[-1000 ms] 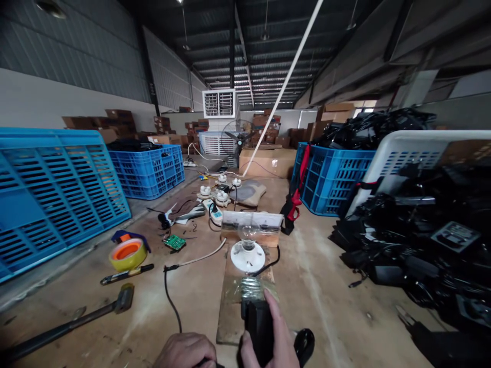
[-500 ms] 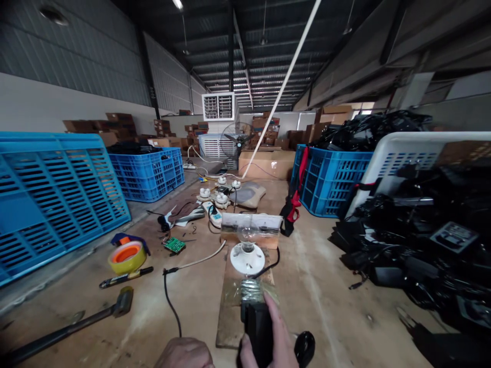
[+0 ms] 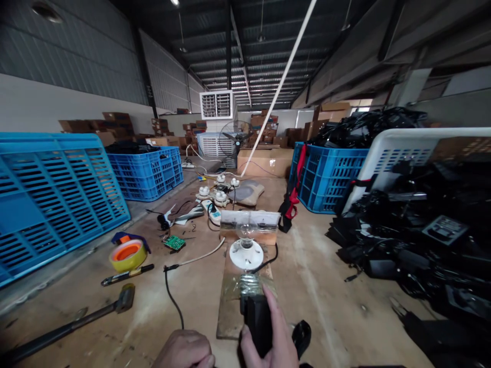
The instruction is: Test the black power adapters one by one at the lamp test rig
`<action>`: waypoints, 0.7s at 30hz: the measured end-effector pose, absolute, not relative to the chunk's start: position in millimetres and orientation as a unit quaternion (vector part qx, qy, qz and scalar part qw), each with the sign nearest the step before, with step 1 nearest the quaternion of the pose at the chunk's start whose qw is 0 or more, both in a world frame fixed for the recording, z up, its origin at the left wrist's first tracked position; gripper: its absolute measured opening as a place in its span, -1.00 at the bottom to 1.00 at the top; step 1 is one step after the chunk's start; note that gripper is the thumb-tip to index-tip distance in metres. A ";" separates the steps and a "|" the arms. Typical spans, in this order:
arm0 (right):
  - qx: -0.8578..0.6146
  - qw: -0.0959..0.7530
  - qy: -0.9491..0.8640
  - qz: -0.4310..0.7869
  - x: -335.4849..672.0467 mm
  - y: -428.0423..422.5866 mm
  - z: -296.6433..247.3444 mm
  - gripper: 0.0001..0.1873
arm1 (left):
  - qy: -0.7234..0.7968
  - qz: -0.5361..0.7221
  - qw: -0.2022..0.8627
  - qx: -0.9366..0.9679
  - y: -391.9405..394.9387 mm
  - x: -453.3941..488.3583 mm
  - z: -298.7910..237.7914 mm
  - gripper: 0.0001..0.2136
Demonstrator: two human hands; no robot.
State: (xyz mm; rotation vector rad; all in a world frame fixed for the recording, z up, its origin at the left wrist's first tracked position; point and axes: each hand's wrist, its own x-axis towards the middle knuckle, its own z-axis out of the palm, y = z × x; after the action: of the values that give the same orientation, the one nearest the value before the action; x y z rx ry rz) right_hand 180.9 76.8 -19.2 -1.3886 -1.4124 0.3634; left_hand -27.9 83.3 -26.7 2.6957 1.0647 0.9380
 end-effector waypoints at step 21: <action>-0.538 0.352 -0.729 0.235 268.9 42.8 66.9 -0.77 | 0.456 0.440 0.214 0.744 79.2 -51.2 -5.4 -0.64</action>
State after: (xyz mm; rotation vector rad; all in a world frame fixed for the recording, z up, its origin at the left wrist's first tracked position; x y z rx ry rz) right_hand 268.9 42.8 66.9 -1.3920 -1.8861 0.6089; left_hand -51.2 79.2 -5.4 2.0636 1.2642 1.2208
